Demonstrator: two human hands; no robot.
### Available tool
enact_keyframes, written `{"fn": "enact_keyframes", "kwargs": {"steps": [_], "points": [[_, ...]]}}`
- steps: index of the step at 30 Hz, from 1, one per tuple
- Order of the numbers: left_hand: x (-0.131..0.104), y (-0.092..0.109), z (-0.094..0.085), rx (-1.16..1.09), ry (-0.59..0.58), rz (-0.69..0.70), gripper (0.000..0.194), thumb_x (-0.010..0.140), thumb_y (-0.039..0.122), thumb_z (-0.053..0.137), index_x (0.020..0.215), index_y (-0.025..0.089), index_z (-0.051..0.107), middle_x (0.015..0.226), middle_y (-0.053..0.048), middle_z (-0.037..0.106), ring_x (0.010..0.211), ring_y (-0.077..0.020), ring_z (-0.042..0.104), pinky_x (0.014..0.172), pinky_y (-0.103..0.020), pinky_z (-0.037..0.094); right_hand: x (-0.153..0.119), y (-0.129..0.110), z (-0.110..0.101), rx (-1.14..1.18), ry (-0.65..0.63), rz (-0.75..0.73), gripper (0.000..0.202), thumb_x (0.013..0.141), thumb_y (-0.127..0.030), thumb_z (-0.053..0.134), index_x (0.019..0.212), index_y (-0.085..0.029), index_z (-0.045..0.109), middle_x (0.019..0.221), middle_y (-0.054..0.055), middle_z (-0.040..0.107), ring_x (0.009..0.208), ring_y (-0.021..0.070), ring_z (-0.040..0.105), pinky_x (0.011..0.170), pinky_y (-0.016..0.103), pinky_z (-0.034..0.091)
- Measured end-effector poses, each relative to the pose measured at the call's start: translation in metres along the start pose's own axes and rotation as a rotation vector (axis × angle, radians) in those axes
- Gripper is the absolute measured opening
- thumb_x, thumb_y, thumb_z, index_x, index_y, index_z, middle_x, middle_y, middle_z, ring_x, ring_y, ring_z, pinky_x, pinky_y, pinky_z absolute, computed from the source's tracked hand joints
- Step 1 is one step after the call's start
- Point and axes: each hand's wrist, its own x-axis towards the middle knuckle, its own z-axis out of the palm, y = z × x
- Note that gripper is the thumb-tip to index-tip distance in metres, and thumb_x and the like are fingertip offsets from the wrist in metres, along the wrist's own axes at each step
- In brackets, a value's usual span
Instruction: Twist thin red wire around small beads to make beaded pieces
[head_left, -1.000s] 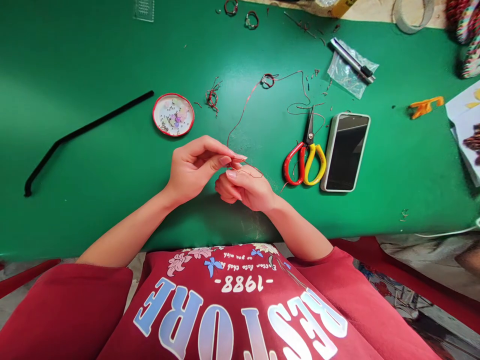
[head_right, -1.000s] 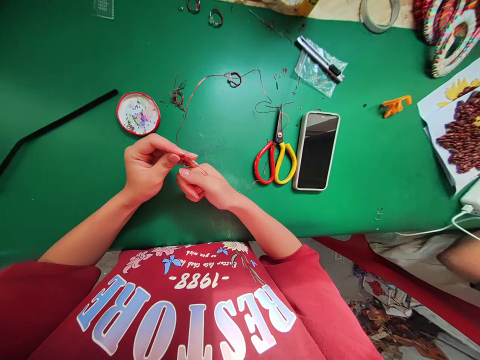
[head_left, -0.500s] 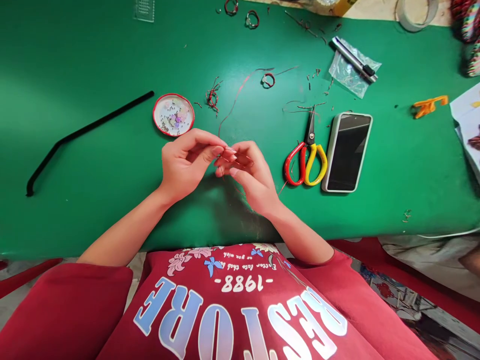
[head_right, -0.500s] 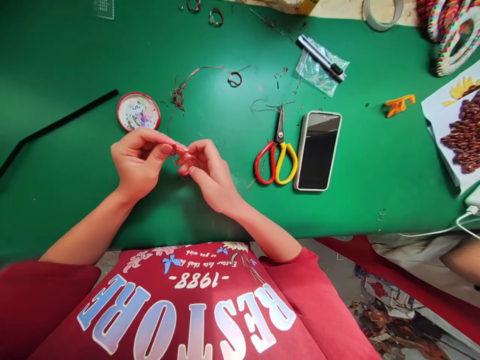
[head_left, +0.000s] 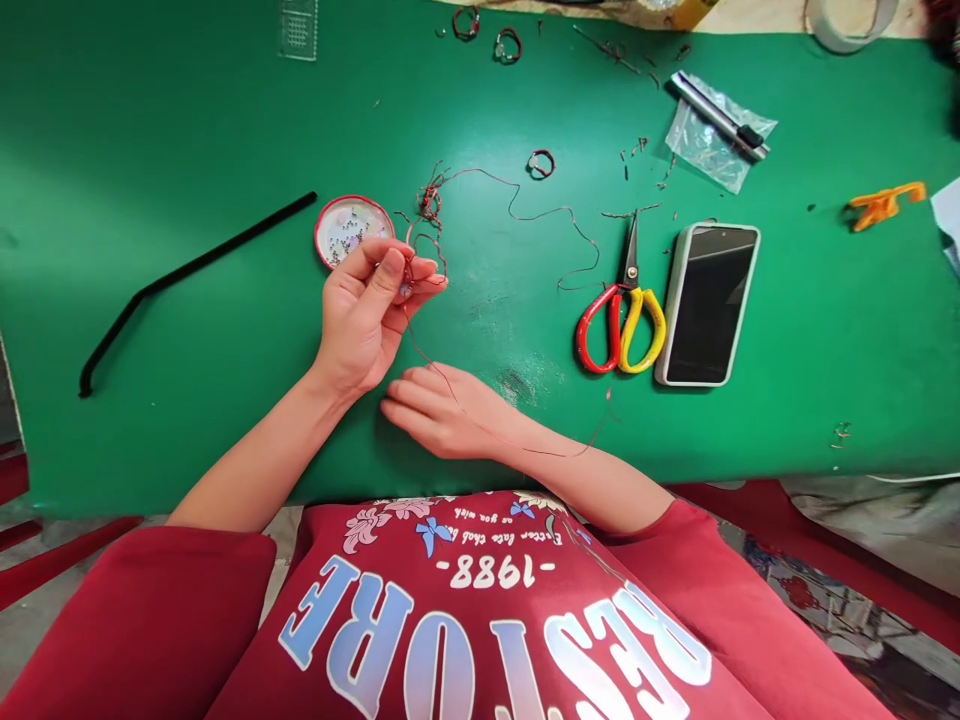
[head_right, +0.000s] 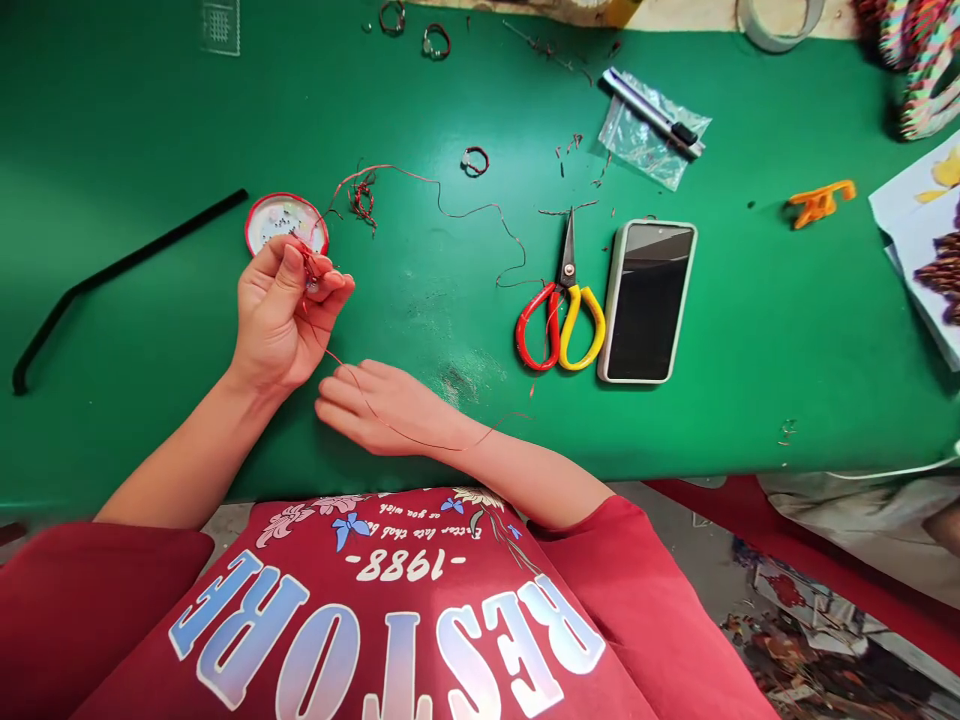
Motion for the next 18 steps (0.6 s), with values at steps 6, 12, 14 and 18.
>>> {"fn": "enact_keyframes", "kwargs": {"steps": [6, 12, 14, 18], "points": [[-0.004, 0.002, 0.004, -0.12, -0.118, -0.11, 0.034, 0.075, 0.051, 0.082, 0.086, 0.024, 0.065, 0.078, 0.007, 0.074, 0.069, -0.0064, 0.073, 0.075, -0.02, 0.065, -0.007, 0.028, -0.009, 0.33, 0.318, 0.589, 0.023, 0.103, -0.026, 0.045, 0.123, -0.018, 0.052, 0.105, 0.008, 0.068, 0.091, 0.0163, 0.062, 0.08, 0.034, 0.054], [-0.011, 0.005, 0.012, -0.092, -0.204, -0.201, 0.037, 0.07, 0.05, 0.085, 0.08, 0.02, 0.065, 0.064, 0.007, 0.07, 0.057, -0.0066, 0.07, 0.061, -0.017, 0.062, -0.006, 0.036, -0.02, 0.678, 0.535, 0.647, 0.017, 0.1, -0.033, 0.056, 0.106, -0.02, 0.065, 0.095, 0.003, 0.07, 0.086, 0.0127, 0.067, 0.073, 0.028, 0.058], [-0.011, 0.005, 0.013, -0.102, -0.219, -0.196, 0.035, 0.07, 0.047, 0.086, 0.079, 0.02, 0.066, 0.065, 0.006, 0.071, 0.058, -0.0067, 0.071, 0.059, -0.016, 0.06, -0.005, 0.036, -0.022, 0.688, 0.573, 0.653, 0.009, 0.096, -0.026, 0.062, 0.093, -0.019, 0.067, 0.086, 0.001, 0.068, 0.08, 0.0113, 0.066, 0.066, 0.025, 0.055], [-0.011, 0.004, 0.013, -0.092, -0.246, -0.204, 0.034, 0.071, 0.047, 0.086, 0.079, 0.02, 0.066, 0.066, 0.005, 0.074, 0.061, -0.0092, 0.073, 0.061, -0.018, 0.062, -0.003, 0.038, -0.024, 0.612, 0.607, 0.612, 0.012, 0.09, -0.016, 0.067, 0.08, -0.019, 0.062, 0.076, -0.002, 0.063, 0.07, 0.0086, 0.06, 0.058, 0.021, 0.049]]}}
